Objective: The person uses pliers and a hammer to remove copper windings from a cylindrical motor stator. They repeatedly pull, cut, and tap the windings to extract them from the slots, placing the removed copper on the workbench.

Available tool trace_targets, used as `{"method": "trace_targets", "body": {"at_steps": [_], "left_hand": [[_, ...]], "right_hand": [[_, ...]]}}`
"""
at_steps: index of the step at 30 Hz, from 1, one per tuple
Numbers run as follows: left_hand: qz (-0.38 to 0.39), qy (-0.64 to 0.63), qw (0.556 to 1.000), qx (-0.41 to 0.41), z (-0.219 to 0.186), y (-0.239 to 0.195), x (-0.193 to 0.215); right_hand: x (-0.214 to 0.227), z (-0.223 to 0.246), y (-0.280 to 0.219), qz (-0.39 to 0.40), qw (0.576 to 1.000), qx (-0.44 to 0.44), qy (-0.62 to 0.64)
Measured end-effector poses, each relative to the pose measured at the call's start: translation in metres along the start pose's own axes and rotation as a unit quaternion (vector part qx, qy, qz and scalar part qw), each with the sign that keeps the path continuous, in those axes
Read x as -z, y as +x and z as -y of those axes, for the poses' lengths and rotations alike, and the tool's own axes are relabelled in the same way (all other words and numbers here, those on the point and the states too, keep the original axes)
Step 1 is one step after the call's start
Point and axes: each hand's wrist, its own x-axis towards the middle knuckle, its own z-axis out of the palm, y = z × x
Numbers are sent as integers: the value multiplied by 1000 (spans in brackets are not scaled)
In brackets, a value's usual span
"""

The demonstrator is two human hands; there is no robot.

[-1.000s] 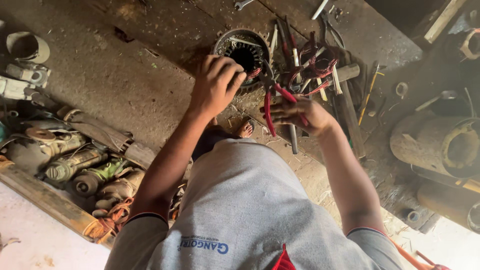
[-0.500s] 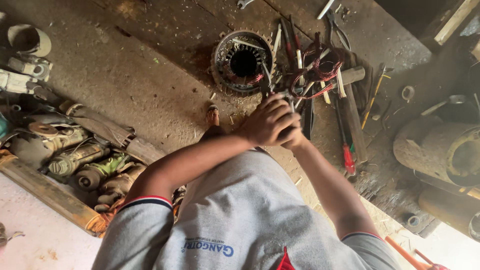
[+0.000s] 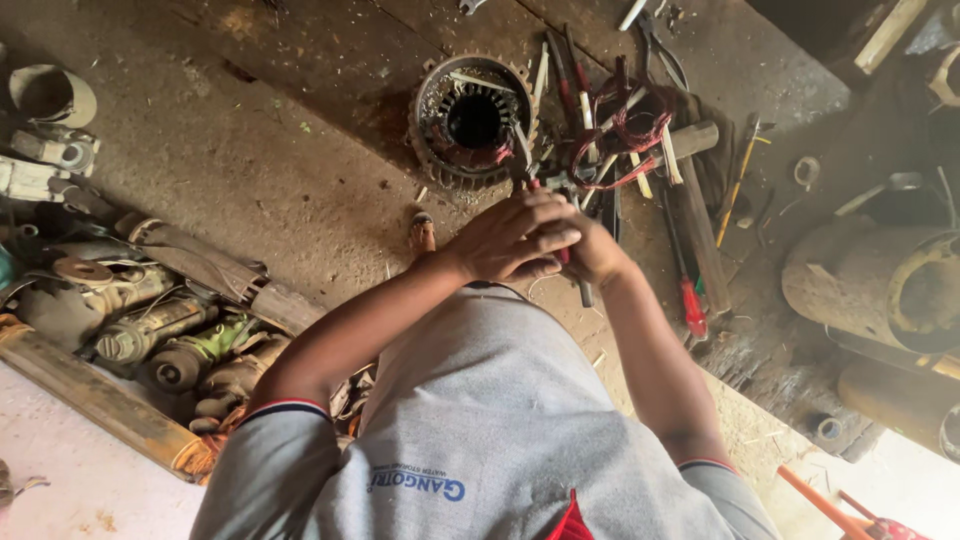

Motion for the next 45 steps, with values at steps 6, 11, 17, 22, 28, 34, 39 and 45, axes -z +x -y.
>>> {"method": "trace_targets", "body": {"at_steps": [6, 11, 17, 22, 28, 34, 39, 45], "left_hand": [[60, 1, 987, 146, -37, 42, 45], [61, 13, 989, 132, -44, 53, 67], [101, 43, 987, 119, -45, 46, 54], [77, 112, 979, 153, -34, 47, 17], [81, 59, 982, 162, -12, 7, -22], [-1, 99, 995, -32, 25, -22, -41], [44, 109, 993, -34, 16, -20, -17], [-70, 370, 913, 157, 36, 10, 51]], "right_hand": [[-14, 1, -17, 63, 992, -5, 113], [-34, 4, -25, -73, 997, -5, -18], [-71, 33, -14, 41, 986, 5, 160], [-81, -10, 8, -128, 971, 124, 160], [-7, -55, 38, -8, 969, 245, -26], [55, -63, 66, 8, 900, 256, -352], [20, -40, 43, -9, 926, 203, -319], [-83, 19, -6, -8, 994, -73, 75]]}}
